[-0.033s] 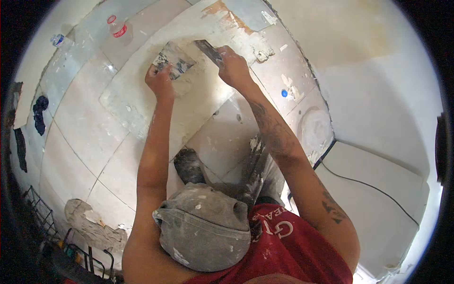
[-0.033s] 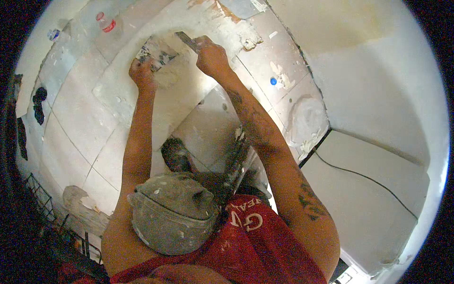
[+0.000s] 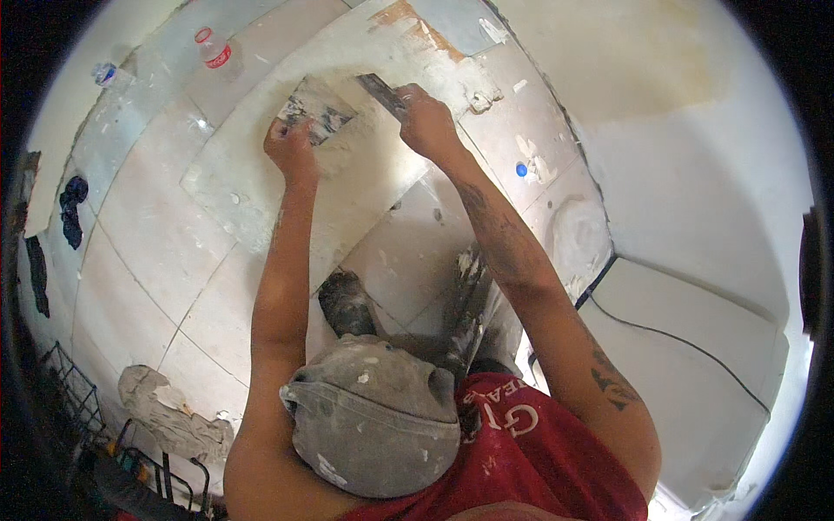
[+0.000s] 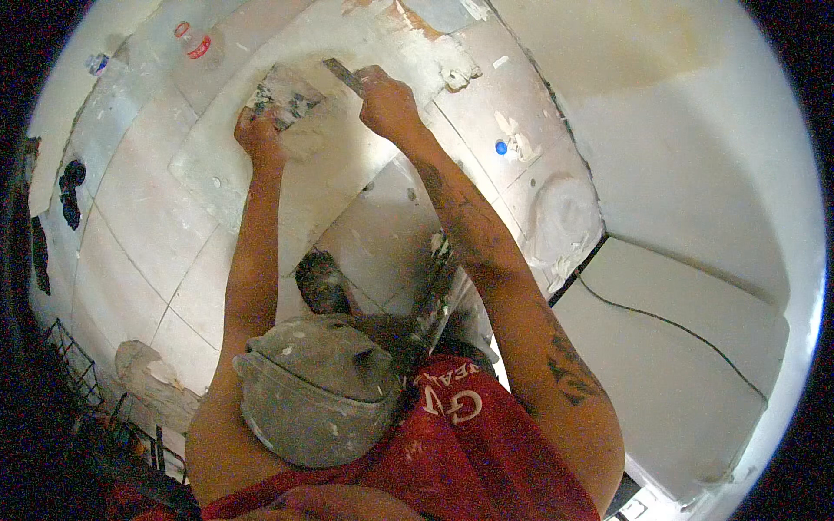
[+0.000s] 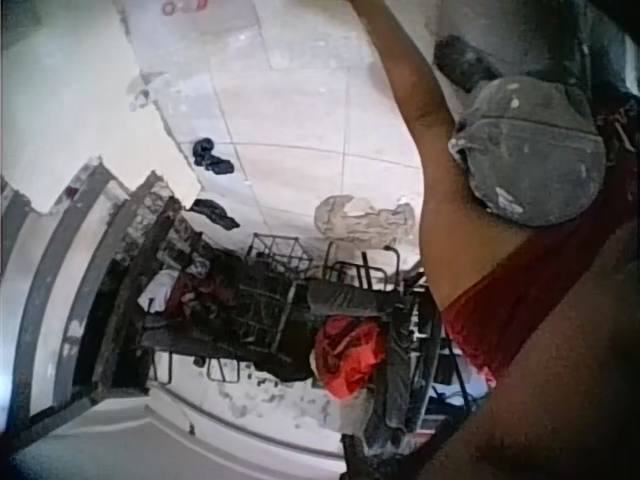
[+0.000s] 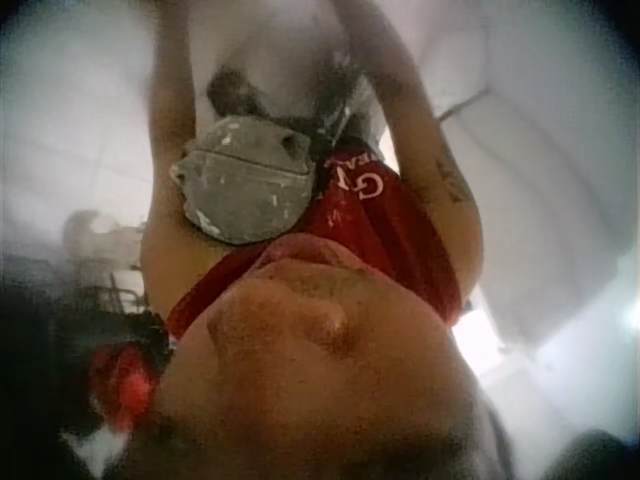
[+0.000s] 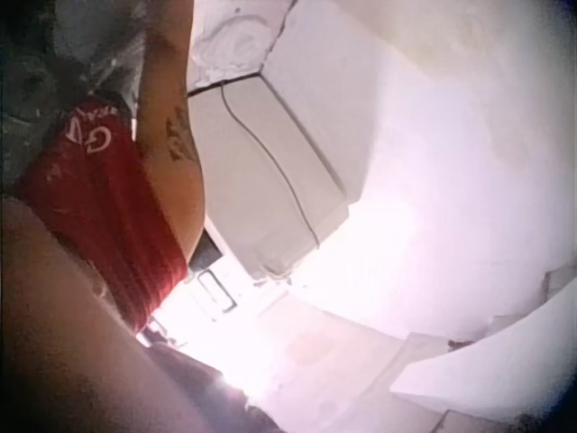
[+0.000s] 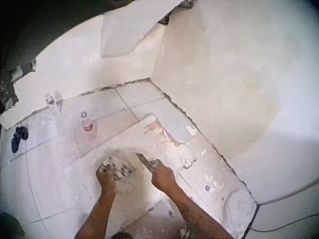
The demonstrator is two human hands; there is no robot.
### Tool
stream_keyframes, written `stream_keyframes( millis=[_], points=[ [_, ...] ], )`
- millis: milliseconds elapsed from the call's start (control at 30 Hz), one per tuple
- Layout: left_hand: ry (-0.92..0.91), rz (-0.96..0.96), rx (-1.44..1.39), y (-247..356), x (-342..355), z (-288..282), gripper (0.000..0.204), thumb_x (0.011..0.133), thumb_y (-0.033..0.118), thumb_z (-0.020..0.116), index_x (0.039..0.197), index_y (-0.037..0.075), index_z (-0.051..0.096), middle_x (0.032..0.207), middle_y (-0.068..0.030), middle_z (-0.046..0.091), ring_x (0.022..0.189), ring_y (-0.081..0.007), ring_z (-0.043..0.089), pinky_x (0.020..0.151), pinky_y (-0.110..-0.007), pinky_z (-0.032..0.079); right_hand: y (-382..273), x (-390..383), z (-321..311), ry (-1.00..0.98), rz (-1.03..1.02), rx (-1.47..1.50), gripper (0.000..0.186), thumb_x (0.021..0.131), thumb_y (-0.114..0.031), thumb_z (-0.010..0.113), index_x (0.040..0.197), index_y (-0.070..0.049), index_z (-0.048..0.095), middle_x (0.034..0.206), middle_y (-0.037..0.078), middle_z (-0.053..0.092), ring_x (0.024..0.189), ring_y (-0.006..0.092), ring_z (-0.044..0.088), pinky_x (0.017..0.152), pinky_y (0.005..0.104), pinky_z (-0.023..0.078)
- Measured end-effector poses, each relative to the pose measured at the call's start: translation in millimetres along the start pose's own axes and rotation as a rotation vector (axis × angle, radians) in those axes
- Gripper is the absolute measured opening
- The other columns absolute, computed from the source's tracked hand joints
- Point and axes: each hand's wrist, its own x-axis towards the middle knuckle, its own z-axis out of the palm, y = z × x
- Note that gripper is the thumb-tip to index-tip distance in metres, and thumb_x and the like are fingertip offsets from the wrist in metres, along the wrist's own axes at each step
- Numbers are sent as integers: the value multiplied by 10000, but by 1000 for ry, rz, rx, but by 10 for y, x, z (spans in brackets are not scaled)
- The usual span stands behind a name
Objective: Patch a hole in the wall using joint compound and putty knives.
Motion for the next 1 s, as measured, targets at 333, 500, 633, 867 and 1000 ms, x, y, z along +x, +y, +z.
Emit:
stream_keyframes(
  millis=[333,500,633,867,1000],
  points=[
    [115,34,84,24,100,-982,158,667,-23,615,670,42,471,638,0,480,553,-94,448,499,-226,380,216,74,126,86,44,94,318,699,-91,550,1007,-25,502,905,178,552,775,324,555,701,391,438],
    [157,-122,346,88,-48,-1581,168,697,-15,607,702,45,450,625,-4,469,553,-89,447,501,-218,372,485,-87,47,65,478,1226,281,745,-53,532,1016,13,494,854,81,593,747,201,580,675,296,458],
    [-151,-119,718,119,-152,-1760,167,702,-7,604,841,-24,513,704,-60,554,631,-135,517,561,-248,409,551,-410,45,76,485,1201,306,779,-14,476,1082,-22,434,946,79,546,839,174,549,710,280,452],
    [-323,309,1514,300,75,-1807,414,713,292,615,1010,21,517,1007,-182,536,913,-313,523,768,-379,419,476,-466,-89,36,753,1688,225,791,-51,489,1013,-17,480,938,78,552,861,214,554,723,343,464],
    [-11,435,1424,407,818,-1920,376,754,326,563,1013,57,520,981,-137,543,914,-289,519,764,-368,414,423,-345,-196,86,702,1494,270,739,16,520,1006,5,478,899,96,565,811,217,580,741,351,477]
  ],
)
